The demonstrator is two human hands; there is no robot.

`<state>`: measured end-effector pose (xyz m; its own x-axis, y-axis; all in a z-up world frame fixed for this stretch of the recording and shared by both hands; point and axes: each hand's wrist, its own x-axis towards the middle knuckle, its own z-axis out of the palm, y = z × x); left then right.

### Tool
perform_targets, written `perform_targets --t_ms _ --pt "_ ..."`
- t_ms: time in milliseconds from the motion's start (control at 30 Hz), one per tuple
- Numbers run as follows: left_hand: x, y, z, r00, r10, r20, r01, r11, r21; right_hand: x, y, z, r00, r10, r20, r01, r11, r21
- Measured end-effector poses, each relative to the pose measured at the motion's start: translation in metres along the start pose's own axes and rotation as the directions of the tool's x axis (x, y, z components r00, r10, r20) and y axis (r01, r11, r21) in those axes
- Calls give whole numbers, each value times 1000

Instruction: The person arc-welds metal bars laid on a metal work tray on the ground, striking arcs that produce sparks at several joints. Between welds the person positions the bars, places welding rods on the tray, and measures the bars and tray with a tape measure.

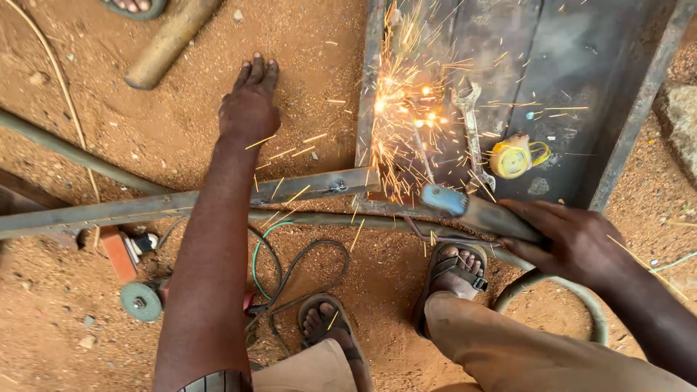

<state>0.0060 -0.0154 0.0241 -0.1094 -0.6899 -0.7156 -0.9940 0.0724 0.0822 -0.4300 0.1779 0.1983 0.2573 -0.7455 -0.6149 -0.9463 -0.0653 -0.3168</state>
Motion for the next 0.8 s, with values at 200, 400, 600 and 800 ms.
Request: perform_targets --t_ms 200,400,600,800 --pt "4 -31 35 930 196 -312 -222 974 -49 -76 8 -13 939 334 84 -344 915 212" --pt "-19 -12 0 884 231 -406 -234 971 42 -184 37 61 689 659 300 -721 587 367" --pt "-42 55 -57 794 260 -549 -261 962 78 -263 8 216 413 893 180 -731 206 650" --pt "-67 127 -50 505 515 -693 -636 765 105 -228 31 281 99 981 165 -299 -129 945"
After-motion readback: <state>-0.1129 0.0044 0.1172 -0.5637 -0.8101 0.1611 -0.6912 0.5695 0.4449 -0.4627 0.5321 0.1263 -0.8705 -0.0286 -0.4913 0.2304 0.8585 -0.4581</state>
